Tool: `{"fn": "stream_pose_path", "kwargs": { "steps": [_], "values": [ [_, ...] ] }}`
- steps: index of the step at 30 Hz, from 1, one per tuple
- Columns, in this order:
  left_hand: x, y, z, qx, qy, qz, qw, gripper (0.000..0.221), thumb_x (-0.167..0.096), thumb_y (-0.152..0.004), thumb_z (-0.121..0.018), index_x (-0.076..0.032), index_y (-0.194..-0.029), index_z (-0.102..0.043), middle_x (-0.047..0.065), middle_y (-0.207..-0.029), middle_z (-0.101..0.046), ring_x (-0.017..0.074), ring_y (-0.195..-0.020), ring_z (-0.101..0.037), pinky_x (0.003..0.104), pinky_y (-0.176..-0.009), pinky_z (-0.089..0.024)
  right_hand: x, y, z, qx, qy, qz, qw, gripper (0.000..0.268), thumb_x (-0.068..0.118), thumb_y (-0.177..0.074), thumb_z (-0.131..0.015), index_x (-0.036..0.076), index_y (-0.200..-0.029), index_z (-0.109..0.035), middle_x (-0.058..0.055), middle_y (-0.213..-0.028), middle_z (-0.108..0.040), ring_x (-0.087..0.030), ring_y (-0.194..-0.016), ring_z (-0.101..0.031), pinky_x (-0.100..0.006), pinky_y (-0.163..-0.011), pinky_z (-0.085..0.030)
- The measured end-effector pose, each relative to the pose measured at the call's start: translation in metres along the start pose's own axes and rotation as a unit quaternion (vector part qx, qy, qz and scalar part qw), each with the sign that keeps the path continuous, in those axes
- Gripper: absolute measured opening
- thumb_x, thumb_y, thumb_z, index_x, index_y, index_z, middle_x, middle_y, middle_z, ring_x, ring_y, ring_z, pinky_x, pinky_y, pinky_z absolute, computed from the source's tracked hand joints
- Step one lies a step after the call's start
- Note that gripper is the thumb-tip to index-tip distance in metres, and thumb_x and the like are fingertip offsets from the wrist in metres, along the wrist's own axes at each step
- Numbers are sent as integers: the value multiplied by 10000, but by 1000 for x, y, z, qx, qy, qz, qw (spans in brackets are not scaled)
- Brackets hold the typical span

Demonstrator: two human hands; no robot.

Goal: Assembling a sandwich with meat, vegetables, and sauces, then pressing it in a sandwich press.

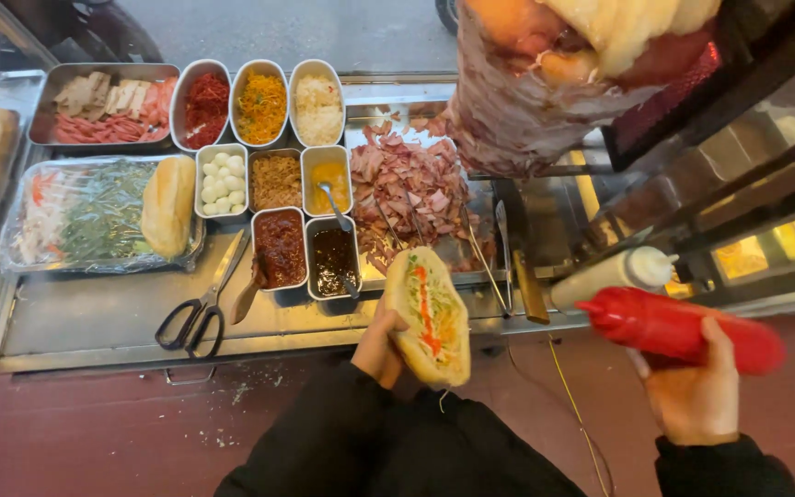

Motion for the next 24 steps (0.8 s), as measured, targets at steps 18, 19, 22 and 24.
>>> {"fn": "stream_pose_path", "kwargs": {
  "steps": [18, 19, 22, 24],
  "values": [
    [-114, 82, 103, -274, 114, -221, 929, 778, -153, -695, -538, -104, -1472, -556, 191, -1449, -636, 387, -1319, -593, 549, -1142, -471, -111, -269, 141, 87, -49, -357, 929, 286, 639, -1019, -623, 355, -988, -638, 155, -799, -481, 23, -621, -417, -106, -443, -303],
    [-116, 83, 104, -265, 122, -215, 932, 783, -183, -704, -526, -115, -1483, -555, 173, -1459, -633, 374, -1326, -589, 538, -1158, -457, -127, -280, 168, 11, -44, -317, 947, 245, 567, -1012, -566, 333, -1028, -637, 99, -840, -541, -24, -623, -388, -160, -492, -304],
    [-128, 89, 101, -259, 131, -206, 934, 793, -204, -722, -500, -111, -1509, -536, 165, -1493, -613, 365, -1356, -569, 527, -1188, -430, -206, -270, 223, -64, 56, -238, 967, 292, 494, -1086, -443, 243, -1005, -568, 47, -833, -556, -108, -568, -327, -278, -514, -251],
    [-139, 88, 100, -261, 130, -202, 935, 798, -194, -733, -487, -96, -1524, -519, 176, -1515, -597, 369, -1378, -552, 528, -1202, -416, -205, -250, 145, -65, 148, -201, 966, 408, 485, -1167, -380, 170, -942, -506, 47, -784, -514, -149, -510, -297, -345, -487, -201]
  ]
}}
Point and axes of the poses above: each hand's wrist, its own y-axis away from the middle knuckle, its own z-axis out of the back of the hand, x = y × z, the point moved 8 cm from there along -y, towards the middle knuckle
